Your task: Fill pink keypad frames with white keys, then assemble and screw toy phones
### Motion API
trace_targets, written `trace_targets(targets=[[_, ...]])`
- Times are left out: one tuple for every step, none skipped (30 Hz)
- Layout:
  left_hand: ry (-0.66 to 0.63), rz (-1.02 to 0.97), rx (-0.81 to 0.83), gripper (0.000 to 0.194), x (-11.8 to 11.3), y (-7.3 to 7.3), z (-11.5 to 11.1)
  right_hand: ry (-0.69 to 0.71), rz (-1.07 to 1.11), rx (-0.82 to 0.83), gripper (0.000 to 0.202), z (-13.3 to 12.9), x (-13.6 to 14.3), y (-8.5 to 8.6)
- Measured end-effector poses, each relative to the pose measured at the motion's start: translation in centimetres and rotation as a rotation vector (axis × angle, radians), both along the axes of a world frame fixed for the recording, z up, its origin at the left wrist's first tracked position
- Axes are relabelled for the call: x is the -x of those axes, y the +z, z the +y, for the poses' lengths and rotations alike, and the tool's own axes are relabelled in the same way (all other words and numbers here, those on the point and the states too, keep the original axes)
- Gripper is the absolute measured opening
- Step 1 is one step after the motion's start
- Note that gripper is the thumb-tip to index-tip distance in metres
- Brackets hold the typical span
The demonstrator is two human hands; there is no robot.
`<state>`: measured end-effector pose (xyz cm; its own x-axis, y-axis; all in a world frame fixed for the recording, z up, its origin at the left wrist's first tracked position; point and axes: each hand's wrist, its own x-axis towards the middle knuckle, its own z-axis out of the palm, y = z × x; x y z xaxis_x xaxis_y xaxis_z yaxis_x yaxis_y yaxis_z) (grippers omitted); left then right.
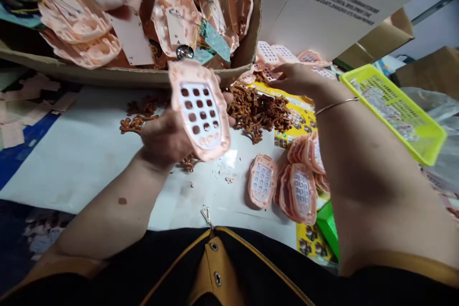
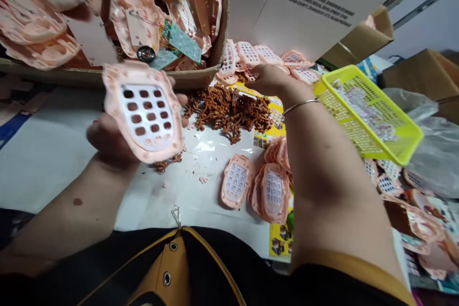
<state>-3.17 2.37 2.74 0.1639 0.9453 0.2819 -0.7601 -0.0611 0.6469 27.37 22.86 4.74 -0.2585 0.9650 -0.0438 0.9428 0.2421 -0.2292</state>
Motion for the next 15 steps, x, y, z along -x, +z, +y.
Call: trace_targets(targets=[[0.094, 0.012, -0.021, 0.072, 0.2, 0.3, 0.0, 0.014, -0.051, 0.044, 0.051, -0.6, -0.4, 0.7], [0.171, 0.024, -0.035, 0.072, 0.4, 0.7, 0.1, 0.021, -0.106, 0.089, 0.048, -1.3, -0.7, 1.4], [0.222, 0.033, -0.045, 0.07, 0.5, 1.0, 0.1, 0.03, -0.15, 0.126, 0.045, -2.0, -0.7, 2.0], [0.251, 0.038, -0.051, 0.067, 0.6, 1.2, 0.0, 0.041, -0.172, 0.148, 0.043, -2.6, -0.6, 2.6], [0.259, 0.038, -0.057, 0.066, 0.7, 1.4, 0.0, 0.048, -0.174, 0.155, 0.042, -3.0, -0.5, 3.1], [0.245, 0.04, -0.066, 0.066, 0.8, 1.4, -0.1, 0.056, -0.171, 0.157, 0.042, -3.4, -0.4, 3.4], [0.221, 0.043, -0.077, 0.069, 0.8, 1.4, -0.1, 0.061, -0.171, 0.16, 0.043, -3.5, -0.4, 3.7], [0.196, 0.046, -0.086, 0.072, 0.7, 1.3, -0.1, 0.062, -0.174, 0.162, 0.044, -3.5, -0.6, 3.8], [0.18, 0.043, -0.096, 0.074, 0.7, 1.2, -0.2, 0.057, -0.183, 0.161, 0.044, -3.3, -1.1, 3.9], [0.174, 0.033, -0.109, 0.074, 0.6, 1.1, -0.1, 0.042, -0.198, 0.152, 0.045, -3.1, -1.9, 3.9], [0.184, 0.016, -0.123, 0.073, 0.5, 1.0, -0.1, 0.017, -0.218, 0.135, 0.044, -2.8, -2.9, 3.9], [0.204, -0.004, -0.134, 0.072, 0.4, 1.0, -0.1, -0.02, -0.246, 0.114, 0.041, -2.7, -4.2, 3.8], [0.224, -0.022, -0.138, 0.072, 0.3, 1.0, -0.1, -0.062, -0.287, 0.099, 0.037, -2.7, -5.5, 3.7], [0.232, -0.031, -0.134, 0.072, 0.3, 1.0, -0.1, -0.109, -0.337, 0.103, 0.033, -2.9, -6.9, 3.5], [0.221, -0.036, -0.125, 0.072, 0.2, 1.0, -0.1, -0.155, -0.39, 0.131, 0.028, -3.3, -8.1, 3.2]])
